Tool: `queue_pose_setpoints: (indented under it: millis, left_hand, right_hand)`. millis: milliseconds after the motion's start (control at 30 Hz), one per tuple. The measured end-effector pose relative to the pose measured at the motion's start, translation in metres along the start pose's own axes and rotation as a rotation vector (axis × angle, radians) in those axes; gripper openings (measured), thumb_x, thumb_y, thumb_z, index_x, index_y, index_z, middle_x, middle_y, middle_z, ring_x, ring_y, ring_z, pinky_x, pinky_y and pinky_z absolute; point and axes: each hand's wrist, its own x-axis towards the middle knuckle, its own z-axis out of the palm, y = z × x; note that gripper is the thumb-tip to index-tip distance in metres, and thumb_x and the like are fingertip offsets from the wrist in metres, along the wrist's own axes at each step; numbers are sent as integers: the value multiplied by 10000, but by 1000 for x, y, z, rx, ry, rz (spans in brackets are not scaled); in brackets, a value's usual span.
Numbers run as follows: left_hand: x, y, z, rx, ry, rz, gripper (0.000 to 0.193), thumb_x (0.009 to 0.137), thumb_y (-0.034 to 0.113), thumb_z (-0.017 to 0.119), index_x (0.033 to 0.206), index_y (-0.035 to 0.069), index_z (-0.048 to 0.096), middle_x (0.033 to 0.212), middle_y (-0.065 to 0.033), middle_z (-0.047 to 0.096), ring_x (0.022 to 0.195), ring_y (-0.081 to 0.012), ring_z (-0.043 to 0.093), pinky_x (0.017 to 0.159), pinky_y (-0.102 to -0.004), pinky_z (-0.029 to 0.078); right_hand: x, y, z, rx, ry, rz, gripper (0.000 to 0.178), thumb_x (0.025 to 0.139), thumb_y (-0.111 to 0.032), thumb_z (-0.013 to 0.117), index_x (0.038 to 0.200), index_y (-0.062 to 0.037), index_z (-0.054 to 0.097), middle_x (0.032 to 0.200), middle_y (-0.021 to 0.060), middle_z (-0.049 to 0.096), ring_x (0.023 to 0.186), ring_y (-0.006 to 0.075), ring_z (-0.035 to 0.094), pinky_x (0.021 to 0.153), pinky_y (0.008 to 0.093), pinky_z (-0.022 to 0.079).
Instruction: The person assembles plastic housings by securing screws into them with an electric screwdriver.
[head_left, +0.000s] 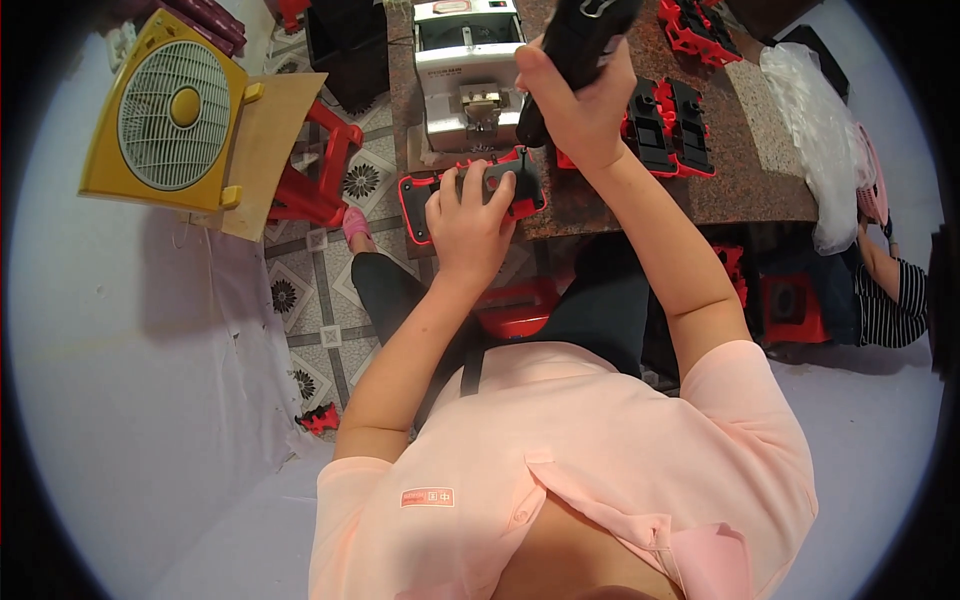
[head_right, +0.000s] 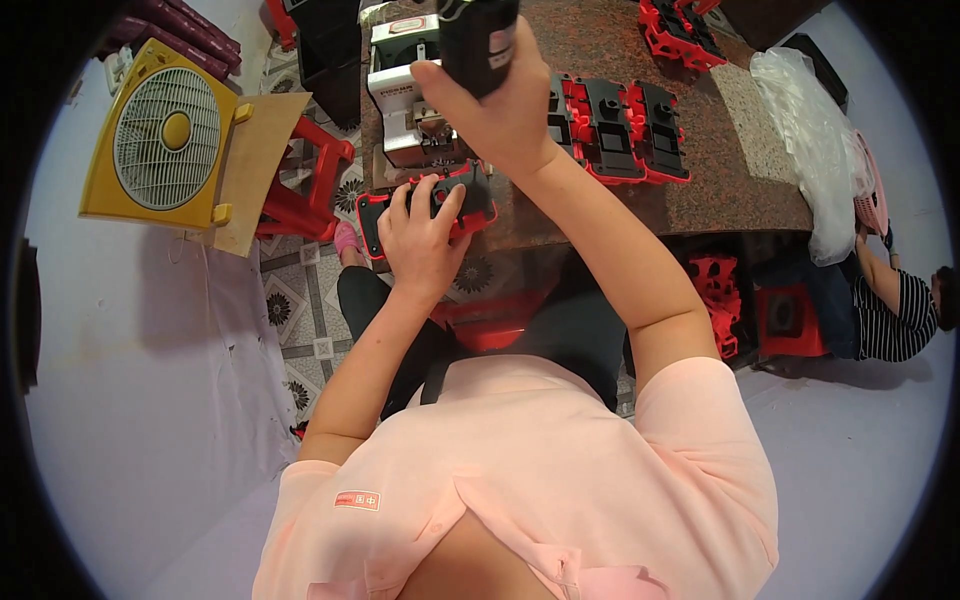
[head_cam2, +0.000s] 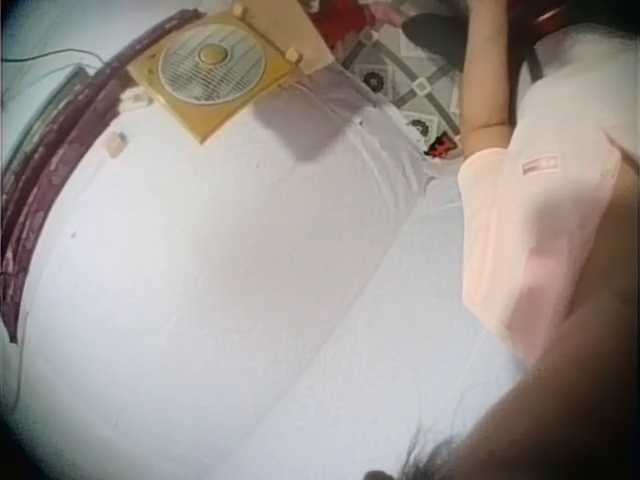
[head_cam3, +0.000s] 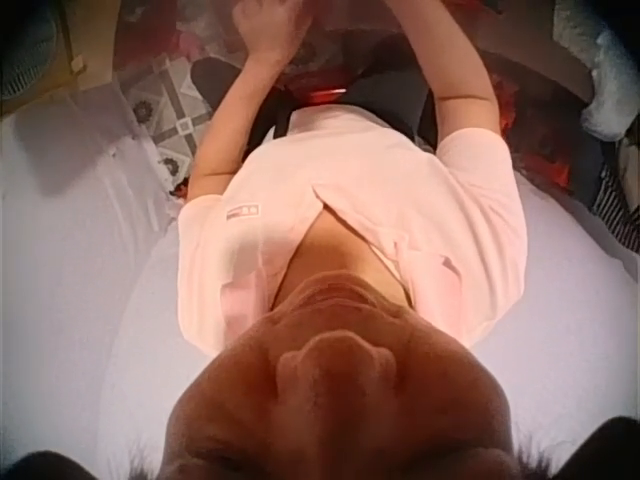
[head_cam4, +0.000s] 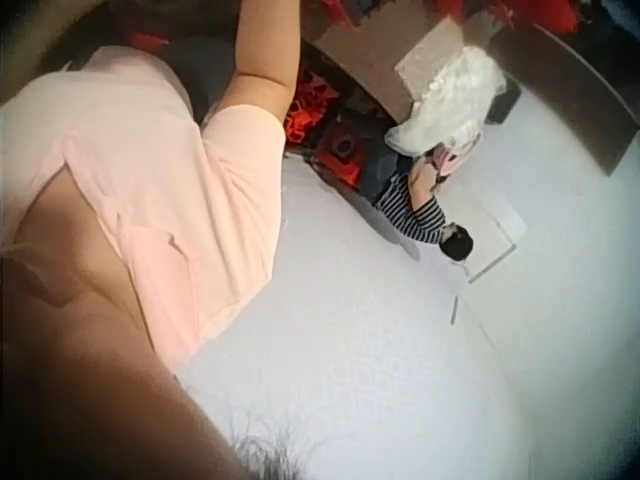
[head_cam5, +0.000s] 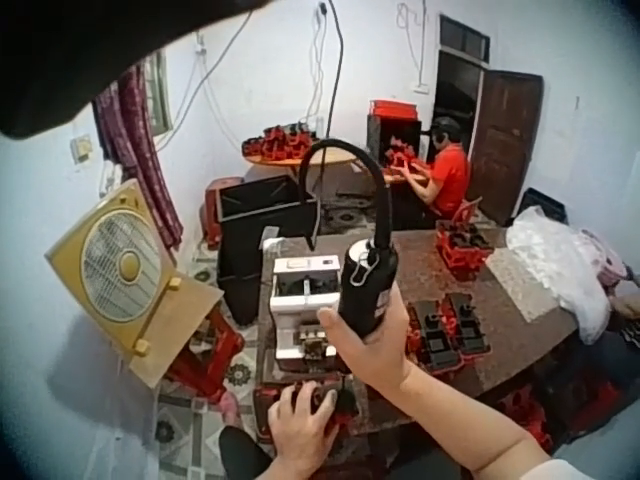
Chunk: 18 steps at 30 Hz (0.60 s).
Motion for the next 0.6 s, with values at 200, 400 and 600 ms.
queue_pose_setpoints:
  millis: [200,400,600]
  left_hand:
    - [2,-2,-2,1,3,13,655,602,162,860,1215,221,637,1313,-86,545,1227,-366,493,923,-485,423]
    - [0,-5,-2,-13,31,32,656,600,160,855,1219,216,643,1322,-95,536,1225,-372,494,931,-488,422]
    - [-3,-4,-2,-37,14,41,667,620,159,846,1247,205,624,1327,-116,527,1251,-383,467,957,-500,407]
  right_hand:
    - [1,3,1,-12,-50,17,421,815,-182,844,1085,-23,563,866,25,674,769,72,644,677,241,527]
    - [19,7,7,-46,-267,47,273,852,-71,795,988,-26,563,813,23,666,673,83,634,602,233,511]
    - [20,41,42,-74,9,-318,467,779,-278,888,1027,-44,568,777,3,637,663,89,626,617,258,530]
